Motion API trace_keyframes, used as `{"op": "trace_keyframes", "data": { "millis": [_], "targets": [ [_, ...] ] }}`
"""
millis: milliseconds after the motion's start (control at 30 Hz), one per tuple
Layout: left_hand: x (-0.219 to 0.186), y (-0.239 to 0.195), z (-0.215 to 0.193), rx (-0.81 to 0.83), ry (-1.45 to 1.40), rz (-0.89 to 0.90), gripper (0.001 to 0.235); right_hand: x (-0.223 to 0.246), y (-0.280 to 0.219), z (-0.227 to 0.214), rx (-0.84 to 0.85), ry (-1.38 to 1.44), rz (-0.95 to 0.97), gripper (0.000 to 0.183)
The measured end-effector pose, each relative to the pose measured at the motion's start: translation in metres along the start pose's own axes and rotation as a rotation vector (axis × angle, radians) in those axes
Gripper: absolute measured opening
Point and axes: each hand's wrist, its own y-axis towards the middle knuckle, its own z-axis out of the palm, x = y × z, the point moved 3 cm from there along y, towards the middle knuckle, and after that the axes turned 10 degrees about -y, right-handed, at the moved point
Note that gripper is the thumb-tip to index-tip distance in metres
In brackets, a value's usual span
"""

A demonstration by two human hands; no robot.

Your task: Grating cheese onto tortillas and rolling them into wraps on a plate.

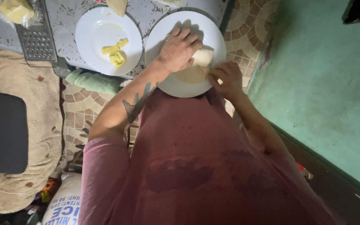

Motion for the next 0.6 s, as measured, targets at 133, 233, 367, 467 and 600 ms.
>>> {"op": "trace_keyframes", "data": {
  "millis": [133,233,367,467,600],
  "targets": [
    [0.000,0.000,0.006,0.044,0.004,-0.018,0.057,0.018,0.013,0.004,-0.134,-0.078,-0.117,0.006],
    [-0.004,0.001,0.004,0.063,0.014,-0.029,0.058,0.025,0.012,0.006,-0.130,-0.115,-0.120,0.004],
    [-0.004,0.000,0.002,0.051,0.027,-0.030,0.060,0.029,0.017,0.003,-0.135,-0.142,-0.140,0.003],
    [-0.005,0.002,-0.001,0.082,0.024,-0.034,0.055,0.032,0.022,-0.002,-0.129,-0.157,-0.138,0.004],
    [-0.006,0.001,-0.001,0.032,0.033,-0.019,0.055,0.031,0.022,0.001,-0.095,-0.167,-0.111,0.010]
  ]
}}
